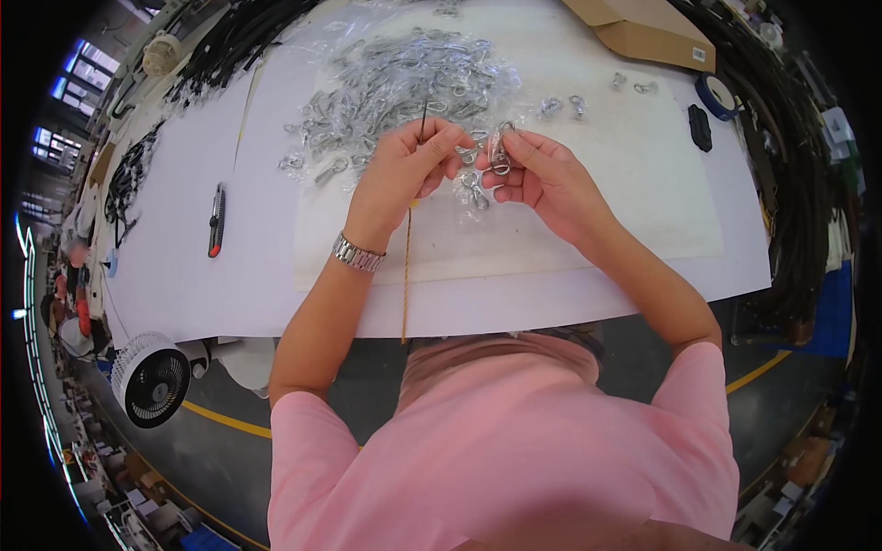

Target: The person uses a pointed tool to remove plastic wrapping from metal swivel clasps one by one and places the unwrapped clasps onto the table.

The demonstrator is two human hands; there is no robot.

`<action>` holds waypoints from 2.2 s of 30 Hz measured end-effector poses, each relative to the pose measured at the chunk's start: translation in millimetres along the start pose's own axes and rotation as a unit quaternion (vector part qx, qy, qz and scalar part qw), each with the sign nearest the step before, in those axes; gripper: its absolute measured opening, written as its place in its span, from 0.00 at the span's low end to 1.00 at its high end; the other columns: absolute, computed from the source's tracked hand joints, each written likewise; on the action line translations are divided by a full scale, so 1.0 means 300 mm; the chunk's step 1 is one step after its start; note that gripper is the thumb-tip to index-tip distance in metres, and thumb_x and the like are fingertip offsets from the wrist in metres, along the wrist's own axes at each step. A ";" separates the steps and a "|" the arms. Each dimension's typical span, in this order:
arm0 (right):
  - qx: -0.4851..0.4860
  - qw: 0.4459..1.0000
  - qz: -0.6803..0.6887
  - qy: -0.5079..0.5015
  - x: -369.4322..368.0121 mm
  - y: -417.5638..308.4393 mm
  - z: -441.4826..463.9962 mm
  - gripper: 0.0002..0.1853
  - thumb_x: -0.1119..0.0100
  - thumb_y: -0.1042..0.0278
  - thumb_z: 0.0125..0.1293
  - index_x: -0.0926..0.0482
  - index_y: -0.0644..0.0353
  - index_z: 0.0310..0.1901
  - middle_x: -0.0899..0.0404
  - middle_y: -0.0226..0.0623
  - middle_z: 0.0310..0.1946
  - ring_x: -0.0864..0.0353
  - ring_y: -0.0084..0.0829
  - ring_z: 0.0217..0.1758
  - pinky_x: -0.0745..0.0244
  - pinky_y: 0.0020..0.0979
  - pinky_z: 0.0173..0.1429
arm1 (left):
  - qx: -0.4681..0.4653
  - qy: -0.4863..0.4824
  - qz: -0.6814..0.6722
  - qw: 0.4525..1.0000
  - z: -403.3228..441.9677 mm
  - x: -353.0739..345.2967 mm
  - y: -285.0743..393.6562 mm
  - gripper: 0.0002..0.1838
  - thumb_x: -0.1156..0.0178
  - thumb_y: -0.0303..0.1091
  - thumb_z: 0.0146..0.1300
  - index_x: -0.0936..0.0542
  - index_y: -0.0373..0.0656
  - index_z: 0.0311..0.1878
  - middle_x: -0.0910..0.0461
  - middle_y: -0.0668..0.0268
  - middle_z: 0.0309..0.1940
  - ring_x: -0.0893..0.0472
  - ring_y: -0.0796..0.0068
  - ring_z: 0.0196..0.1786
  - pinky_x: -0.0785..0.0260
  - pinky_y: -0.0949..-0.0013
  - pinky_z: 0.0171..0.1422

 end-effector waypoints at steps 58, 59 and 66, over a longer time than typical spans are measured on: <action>0.009 0.967 -0.251 -0.043 -0.003 0.017 -0.018 0.15 0.51 0.60 0.87 0.18 0.61 0.48 0.23 0.26 0.29 0.30 0.17 0.27 0.29 0.25 0.33 | -0.165 0.011 0.275 0.947 -0.040 -0.079 -0.049 0.18 0.44 0.32 0.82 0.15 0.40 0.68 0.19 0.70 0.27 0.24 0.82 0.30 0.30 0.73 0.38; -0.018 0.973 -0.225 -0.054 -0.008 0.006 -0.023 0.15 0.50 0.60 0.87 0.19 0.62 0.48 0.23 0.26 0.29 0.30 0.17 0.27 0.28 0.25 0.34 | -0.162 0.014 0.278 0.947 -0.040 -0.079 -0.049 0.18 0.44 0.32 0.81 0.15 0.40 0.67 0.19 0.70 0.26 0.24 0.82 0.30 0.30 0.73 0.38; -0.002 0.954 0.297 0.029 0.145 -0.073 0.011 0.18 0.42 0.60 0.84 0.21 0.70 0.57 0.19 0.28 0.35 0.28 0.19 0.31 0.22 0.27 0.42 | -0.070 0.025 0.247 0.966 -0.020 -0.032 -0.029 0.15 0.40 0.35 0.80 0.13 0.38 0.61 0.22 0.73 0.23 0.27 0.85 0.28 0.35 0.74 0.35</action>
Point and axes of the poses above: each hand's wrist, its own z-axis towards the middle knuckle, its own x-axis out of the back of the hand, y = z × x, the point moved 1 cm from there along z, towards the middle knuckle
